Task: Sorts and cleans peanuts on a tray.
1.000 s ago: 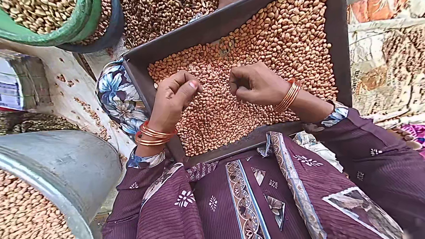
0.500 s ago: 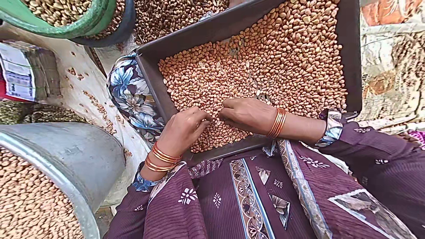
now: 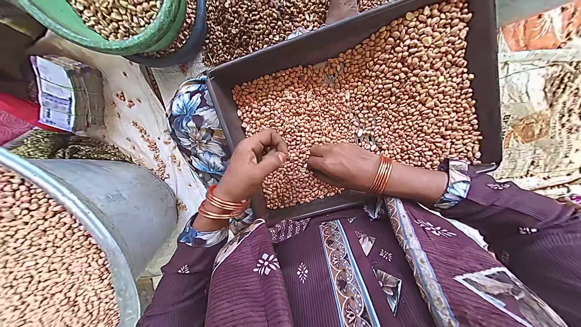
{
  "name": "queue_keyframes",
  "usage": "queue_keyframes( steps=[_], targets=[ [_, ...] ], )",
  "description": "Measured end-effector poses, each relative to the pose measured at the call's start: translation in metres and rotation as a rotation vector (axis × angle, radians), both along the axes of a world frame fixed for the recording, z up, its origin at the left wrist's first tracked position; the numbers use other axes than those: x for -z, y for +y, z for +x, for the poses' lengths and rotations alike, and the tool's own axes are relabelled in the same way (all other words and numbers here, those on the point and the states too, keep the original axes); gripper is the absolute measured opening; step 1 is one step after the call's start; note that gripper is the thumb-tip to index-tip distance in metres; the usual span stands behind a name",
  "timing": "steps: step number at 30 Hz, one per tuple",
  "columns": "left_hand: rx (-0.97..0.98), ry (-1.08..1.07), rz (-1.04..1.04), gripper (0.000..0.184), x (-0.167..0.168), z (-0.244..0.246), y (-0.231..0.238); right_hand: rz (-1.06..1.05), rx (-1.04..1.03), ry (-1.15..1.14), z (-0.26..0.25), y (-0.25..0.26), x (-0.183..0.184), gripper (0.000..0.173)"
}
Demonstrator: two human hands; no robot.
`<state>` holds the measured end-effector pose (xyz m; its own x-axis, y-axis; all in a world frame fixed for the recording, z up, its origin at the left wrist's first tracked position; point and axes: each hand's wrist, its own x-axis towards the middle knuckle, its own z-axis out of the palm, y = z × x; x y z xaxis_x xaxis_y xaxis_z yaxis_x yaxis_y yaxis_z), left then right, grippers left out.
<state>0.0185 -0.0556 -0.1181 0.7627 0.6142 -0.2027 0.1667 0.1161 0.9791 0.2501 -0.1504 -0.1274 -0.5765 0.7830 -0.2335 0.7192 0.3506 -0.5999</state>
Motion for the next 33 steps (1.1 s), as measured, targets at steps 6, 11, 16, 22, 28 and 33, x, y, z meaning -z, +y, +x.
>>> queue_keyframes(
  steps=[6, 11, 16, 22, 28, 33],
  targets=[
    [-0.011, -0.168, -0.192, 0.020, -0.007, -0.007, 0.039, -0.097, 0.078, 0.049, 0.007, 0.014, -0.017, 0.017],
    [-0.018, 0.449, 0.665, 0.018, -0.003, 0.012, 0.023, -0.152, 0.372, 0.201, 0.042, 0.037, -0.022, 0.014],
    [0.132, 0.501, 0.867, 0.018, 0.015, 0.021, 0.017, -0.229, 0.368, 0.194, 0.051, 0.034, -0.025, 0.021],
    [0.049, 0.401, 0.684, 0.013, 0.006, 0.022, 0.021, -0.077, 0.188, 0.040, 0.034, 0.033, -0.007, 0.011],
    [-0.143, -0.028, -0.027, 0.020, -0.001, 0.024, 0.031, -0.012, 0.183, 0.097, 0.037, 0.037, -0.003, 0.014],
    [0.099, 0.292, 0.696, 0.013, 0.013, 0.034, 0.033, -0.007, 0.202, 0.115, 0.033, 0.037, 0.006, 0.012]
  ],
)
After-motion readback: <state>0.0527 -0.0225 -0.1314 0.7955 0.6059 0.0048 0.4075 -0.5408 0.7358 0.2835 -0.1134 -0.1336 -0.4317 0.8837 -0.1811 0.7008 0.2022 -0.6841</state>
